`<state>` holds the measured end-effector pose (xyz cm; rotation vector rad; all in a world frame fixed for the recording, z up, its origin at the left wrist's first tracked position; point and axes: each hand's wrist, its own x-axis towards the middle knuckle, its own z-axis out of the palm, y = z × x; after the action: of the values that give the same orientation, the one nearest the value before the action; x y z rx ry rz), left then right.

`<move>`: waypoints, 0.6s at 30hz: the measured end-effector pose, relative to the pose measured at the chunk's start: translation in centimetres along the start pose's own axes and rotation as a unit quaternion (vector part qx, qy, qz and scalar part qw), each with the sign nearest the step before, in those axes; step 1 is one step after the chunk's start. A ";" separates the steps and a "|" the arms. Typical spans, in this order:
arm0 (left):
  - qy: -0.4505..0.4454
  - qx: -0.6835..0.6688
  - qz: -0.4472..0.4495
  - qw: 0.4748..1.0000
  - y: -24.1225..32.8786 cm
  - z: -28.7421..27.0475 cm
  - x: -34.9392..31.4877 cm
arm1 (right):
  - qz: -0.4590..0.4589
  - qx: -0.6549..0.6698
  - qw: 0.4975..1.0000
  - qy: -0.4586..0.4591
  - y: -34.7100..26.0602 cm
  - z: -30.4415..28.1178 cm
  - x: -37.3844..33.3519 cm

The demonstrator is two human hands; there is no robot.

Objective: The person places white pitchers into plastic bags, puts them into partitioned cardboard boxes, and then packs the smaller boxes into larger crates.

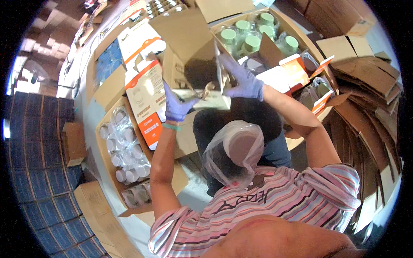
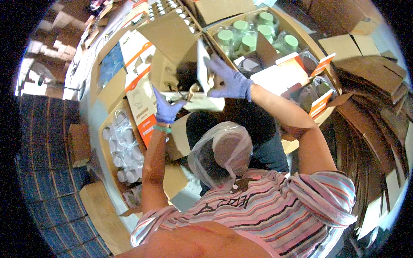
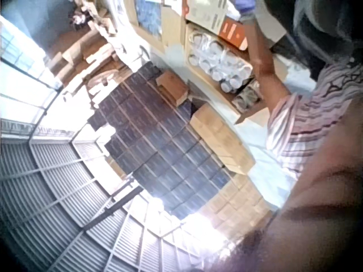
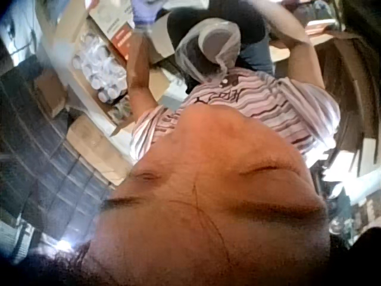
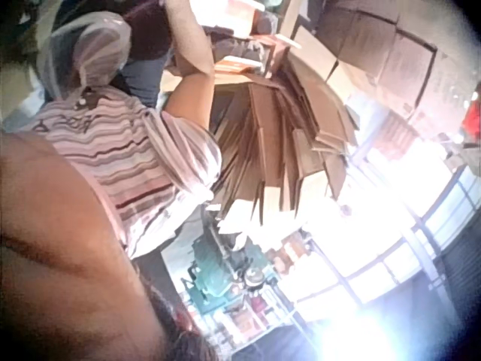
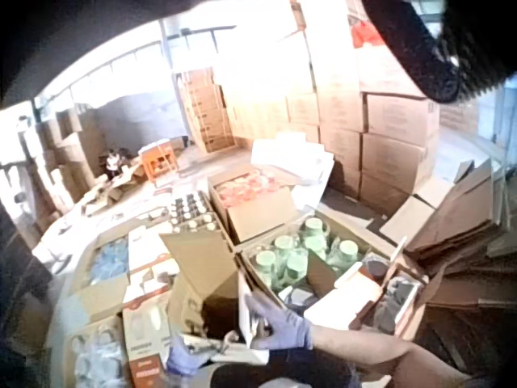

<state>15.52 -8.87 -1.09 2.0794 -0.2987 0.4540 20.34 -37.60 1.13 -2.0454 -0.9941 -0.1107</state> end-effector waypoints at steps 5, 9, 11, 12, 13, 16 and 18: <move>-0.108 -0.009 -0.066 0.992 1.2 -0.8 -1.9 | -0.048 -0.076 0.996 0.000 -2.0 -0.2 -1.5; -0.117 0.245 0.134 0.953 2.8 -1.1 -0.3 | -0.133 -0.124 0.983 0.020 -2.3 -0.4 -0.6; -0.156 0.350 0.233 0.894 4.5 -1.2 1.3 | -0.126 -0.174 0.976 0.028 -2.0 -0.3 0.0; -0.191 0.385 0.252 0.867 4.9 -0.8 2.1 | -0.115 -0.191 0.975 0.009 -1.7 -0.6 0.3; -0.229 0.340 0.273 0.870 4.7 -1.0 2.6 | -0.103 -0.169 0.980 -0.030 -2.0 -0.8 1.1; -0.382 0.272 0.185 0.864 5.4 1.0 3.0 | -0.110 -0.196 0.974 -0.035 -0.2 -0.2 0.8; -0.419 0.244 0.121 0.866 5.7 1.2 3.8 | -0.032 -0.067 0.997 0.014 -1.7 -1.2 -1.3</move>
<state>16.97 -12.95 4.39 2.6609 -1.0543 -0.3144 18.60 -38.67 2.53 -2.1282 -1.0590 -0.2446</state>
